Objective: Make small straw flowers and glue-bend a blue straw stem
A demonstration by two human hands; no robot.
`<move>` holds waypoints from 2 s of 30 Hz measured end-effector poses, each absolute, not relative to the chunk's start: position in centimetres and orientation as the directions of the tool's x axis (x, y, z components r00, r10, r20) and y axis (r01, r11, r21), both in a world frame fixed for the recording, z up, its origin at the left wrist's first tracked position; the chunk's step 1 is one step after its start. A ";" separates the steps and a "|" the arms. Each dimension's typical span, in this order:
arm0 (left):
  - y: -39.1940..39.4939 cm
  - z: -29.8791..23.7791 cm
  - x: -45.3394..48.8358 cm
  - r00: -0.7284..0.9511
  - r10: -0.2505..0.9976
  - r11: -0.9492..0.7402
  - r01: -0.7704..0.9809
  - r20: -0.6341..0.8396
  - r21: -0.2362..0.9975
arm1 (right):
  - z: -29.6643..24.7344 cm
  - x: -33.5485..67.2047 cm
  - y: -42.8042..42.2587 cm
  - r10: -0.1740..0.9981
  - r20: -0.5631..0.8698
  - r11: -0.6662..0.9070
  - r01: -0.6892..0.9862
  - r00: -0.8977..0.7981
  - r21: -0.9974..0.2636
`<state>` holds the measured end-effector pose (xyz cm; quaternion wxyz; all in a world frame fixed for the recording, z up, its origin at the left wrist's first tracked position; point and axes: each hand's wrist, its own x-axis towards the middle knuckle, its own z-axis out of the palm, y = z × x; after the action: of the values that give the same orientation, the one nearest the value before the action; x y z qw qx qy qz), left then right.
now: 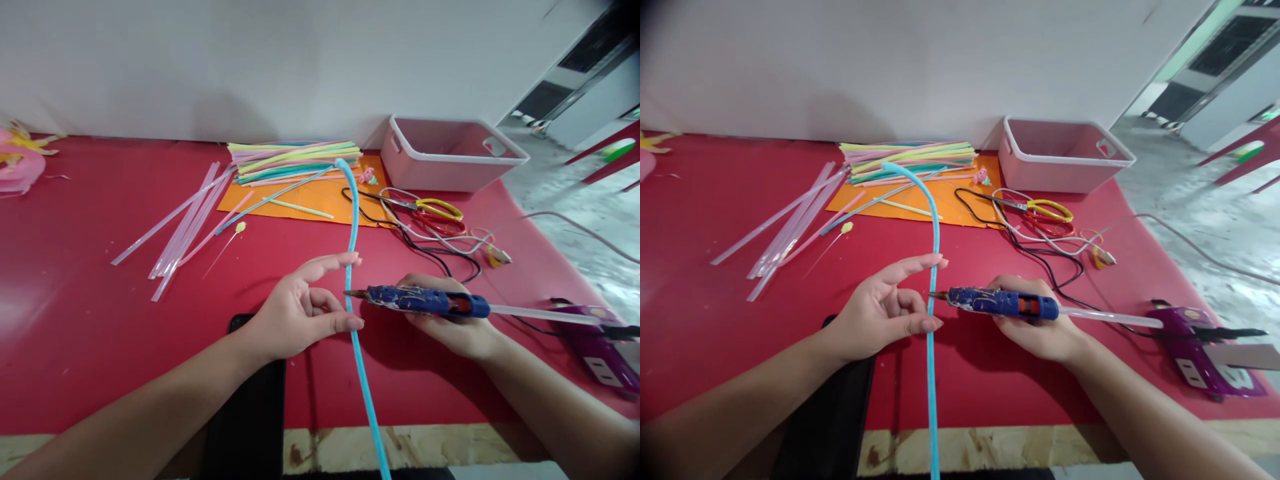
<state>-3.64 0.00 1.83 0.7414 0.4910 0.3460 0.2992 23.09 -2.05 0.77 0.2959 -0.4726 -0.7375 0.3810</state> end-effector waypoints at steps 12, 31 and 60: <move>0.2 1.5 -3.7 0.597 0.774 0.323 -0.086 -0.211 0.942 | 0.8 23.0 -1.9 0.932 0.057 0.232 0.470 -0.357 -0.852; 0.5 1.3 -3.6 0.537 0.810 0.364 -0.146 -0.235 0.920 | 0.1 22.5 -1.1 0.935 -0.039 0.098 0.362 -0.351 -0.927; 0.9 0.3 -3.9 0.529 0.829 0.279 -0.111 -0.181 0.954 | -1.5 22.1 -1.6 0.959 0.031 0.124 0.323 -0.280 -0.938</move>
<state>-3.86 0.89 0.32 0.7154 0.5025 0.3572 0.3288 22.15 -1.57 -1.53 0.3534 -0.4848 -0.6612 0.4504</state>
